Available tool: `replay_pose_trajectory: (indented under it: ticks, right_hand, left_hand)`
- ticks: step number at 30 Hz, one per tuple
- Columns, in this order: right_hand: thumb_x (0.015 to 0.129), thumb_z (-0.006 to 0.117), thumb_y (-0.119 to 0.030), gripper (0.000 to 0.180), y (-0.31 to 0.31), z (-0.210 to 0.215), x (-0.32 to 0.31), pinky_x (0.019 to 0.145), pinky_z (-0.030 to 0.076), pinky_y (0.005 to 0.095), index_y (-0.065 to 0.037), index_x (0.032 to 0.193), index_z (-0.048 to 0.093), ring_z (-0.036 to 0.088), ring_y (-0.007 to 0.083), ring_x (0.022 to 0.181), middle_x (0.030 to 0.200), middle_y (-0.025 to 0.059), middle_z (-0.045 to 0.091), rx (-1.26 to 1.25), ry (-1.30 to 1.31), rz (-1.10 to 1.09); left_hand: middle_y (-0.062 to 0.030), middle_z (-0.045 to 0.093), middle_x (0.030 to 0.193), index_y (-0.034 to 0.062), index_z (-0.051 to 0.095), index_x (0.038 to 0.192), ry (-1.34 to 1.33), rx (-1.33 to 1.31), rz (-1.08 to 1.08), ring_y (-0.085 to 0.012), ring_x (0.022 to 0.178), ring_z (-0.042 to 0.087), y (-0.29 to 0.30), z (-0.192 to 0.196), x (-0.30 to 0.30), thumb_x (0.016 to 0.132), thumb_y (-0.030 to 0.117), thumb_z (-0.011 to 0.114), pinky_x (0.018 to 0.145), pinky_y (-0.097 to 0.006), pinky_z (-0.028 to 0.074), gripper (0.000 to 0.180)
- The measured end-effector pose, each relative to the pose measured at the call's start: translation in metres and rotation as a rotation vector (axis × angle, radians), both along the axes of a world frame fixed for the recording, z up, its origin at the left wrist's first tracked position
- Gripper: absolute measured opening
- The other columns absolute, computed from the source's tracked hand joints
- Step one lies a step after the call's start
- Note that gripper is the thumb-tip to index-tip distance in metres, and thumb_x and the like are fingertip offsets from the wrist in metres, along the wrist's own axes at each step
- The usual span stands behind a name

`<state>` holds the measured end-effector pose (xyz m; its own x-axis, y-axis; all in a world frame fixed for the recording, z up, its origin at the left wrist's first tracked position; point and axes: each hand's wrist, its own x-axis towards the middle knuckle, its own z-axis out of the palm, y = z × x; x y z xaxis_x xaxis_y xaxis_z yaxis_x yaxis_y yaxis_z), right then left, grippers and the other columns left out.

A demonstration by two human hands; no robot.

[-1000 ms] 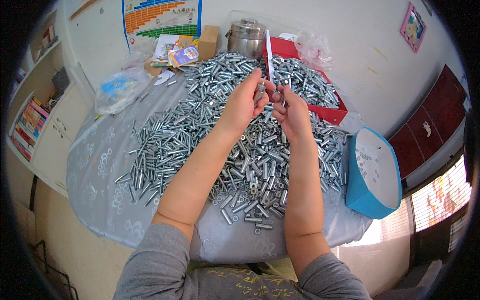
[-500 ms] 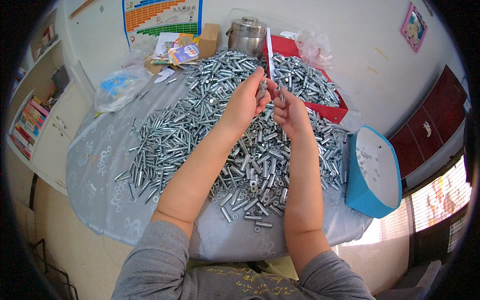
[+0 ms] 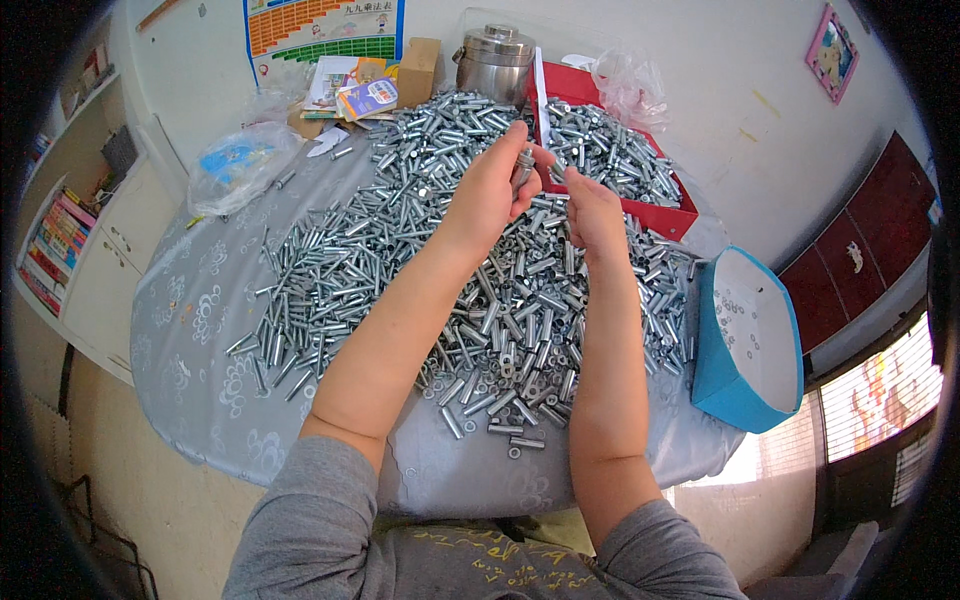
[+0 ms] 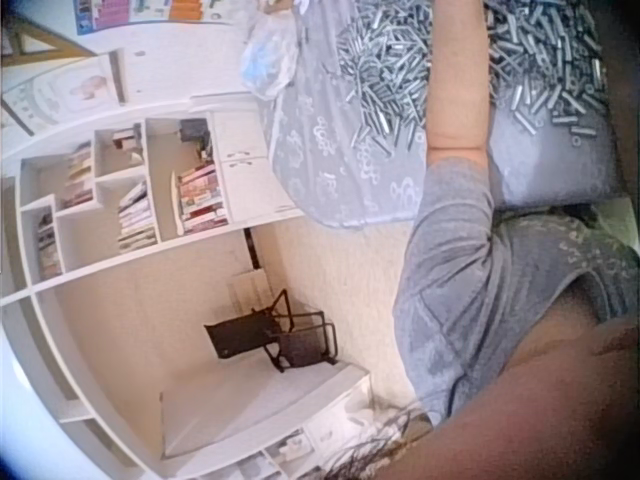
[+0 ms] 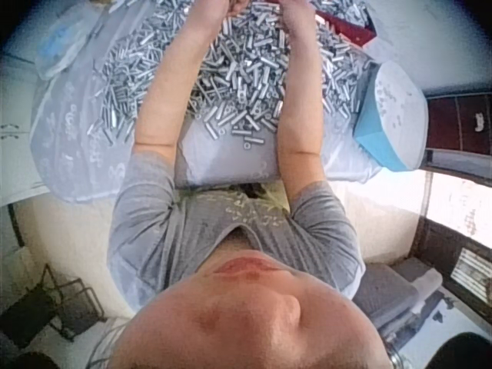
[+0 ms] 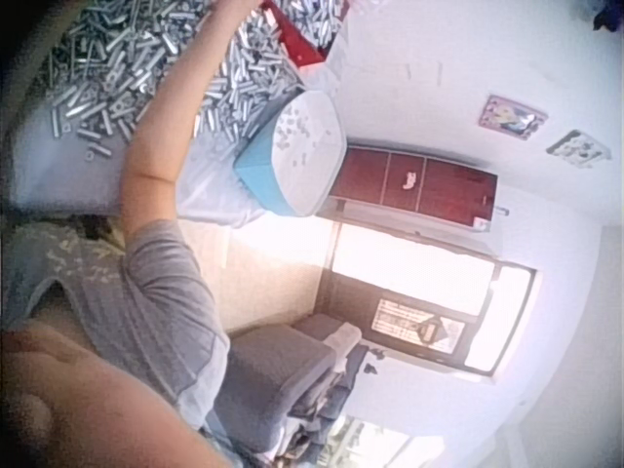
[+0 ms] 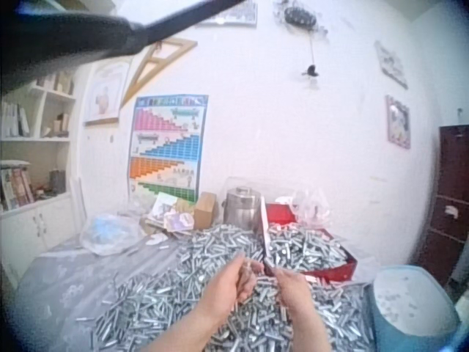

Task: The person sits at a table covered with a large pile of metal bolts and washers. They repeatedly pick up a bolt and a washer, thread the washer onto the bolt, and place the assembled unit into a red box. The person continues this repetitive assembly process throughout the video.

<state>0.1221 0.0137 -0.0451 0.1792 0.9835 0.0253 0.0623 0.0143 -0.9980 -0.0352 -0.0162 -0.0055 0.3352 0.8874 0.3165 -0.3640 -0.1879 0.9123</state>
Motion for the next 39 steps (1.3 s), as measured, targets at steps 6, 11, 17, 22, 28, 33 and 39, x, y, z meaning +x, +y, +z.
replay_pose_trajectory:
  ticks: [6,11,17,22,28,33,39]
  right_hand:
    - [0.083,0.051,-0.022,0.056,-0.008,0.006,-0.004,0.074,0.045,0.0384,-0.01,0.134,0.031,0.061,0.0297,0.085,0.093,0.0199,0.062,0.048,-0.476,-0.236]
    - [0.078,0.057,-0.013,0.067,0.004,-0.016,0.015,0.072,0.045,0.04,-0.004,0.134,0.023,0.058,0.0333,0.076,0.095,0.0192,0.059,0.487,-0.95,-0.623]
    - [0.083,0.058,-0.021,0.029,-0.014,0.025,0.0,0.054,0.043,0.0239,0.001,0.102,0.057,0.052,0.0109,0.058,0.069,0.0043,0.057,0.437,-0.056,-0.045]
    - [0.084,0.057,-0.021,0.023,-0.05,0.047,-0.033,0.044,0.034,0.0202,0.001,0.087,0.058,0.047,0.0052,0.051,0.065,0.0022,0.057,0.334,-0.241,0.262]
    - [0.085,0.052,-0.02,0.02,-0.057,0.048,-0.035,0.049,0.036,0.0217,0.001,0.084,0.055,0.05,0.0064,0.059,0.072,0.005,0.057,0.388,-0.113,0.334]
    - [0.086,0.044,-0.017,0.021,-0.051,0.041,-0.037,0.062,0.042,0.0279,0.001,0.09,0.055,0.052,0.0141,0.068,0.07,0.0075,0.053,0.503,-0.332,0.184]
    - [0.085,0.045,-0.017,0.024,-0.067,0.056,-0.034,0.062,0.042,0.0286,0.001,0.098,0.053,0.052,0.0151,0.066,0.066,0.0076,0.051,0.358,-0.347,0.104]
  left_hand:
    - [0.0051,0.037,0.056,0.0059,0.051,0.094,0.013,-0.007,0.016,-0.003,0.046,0.029,0.003,-0.003,-0.002,0.092,0.046,0.029,0.04,-0.019,0.02,0.046]
    - [0.0038,0.039,0.058,0.0048,0.046,0.104,-0.029,-0.075,0.085,-0.0033,0.045,0.029,-0.001,0.0,0.002,0.092,0.047,0.028,0.04,-0.018,0.019,0.048]
    - [0.0019,0.043,0.062,0.0023,0.029,0.13,0.118,0.004,0.216,-0.004,0.047,0.029,-0.002,-0.003,0.006,0.085,0.065,0.019,0.042,-0.019,0.02,0.077]
    - [-0.0051,0.05,0.074,-0.0003,0.016,0.135,0.239,0.207,0.4,-0.0127,0.062,0.04,0.001,-0.013,0.006,0.081,0.071,0.014,0.055,-0.025,0.032,0.09]
    - [-0.0192,0.062,0.076,-0.0106,0.014,0.13,0.463,0.387,0.588,-0.0353,0.076,0.061,-0.016,-0.002,0.005,0.081,0.07,0.013,0.066,-0.038,0.046,0.094]
    - [-0.0205,0.061,0.075,-0.0133,0.015,0.127,0.489,0.501,0.635,-0.0365,0.073,0.061,-0.02,-0.001,0.007,0.081,0.068,0.016,0.062,-0.039,0.047,0.094]
    - [-0.0182,0.06,0.071,-0.0133,0.016,0.126,0.481,0.527,0.672,-0.0363,0.07,0.06,-0.021,0.002,0.004,0.082,0.068,0.018,0.06,-0.04,0.046,0.093]
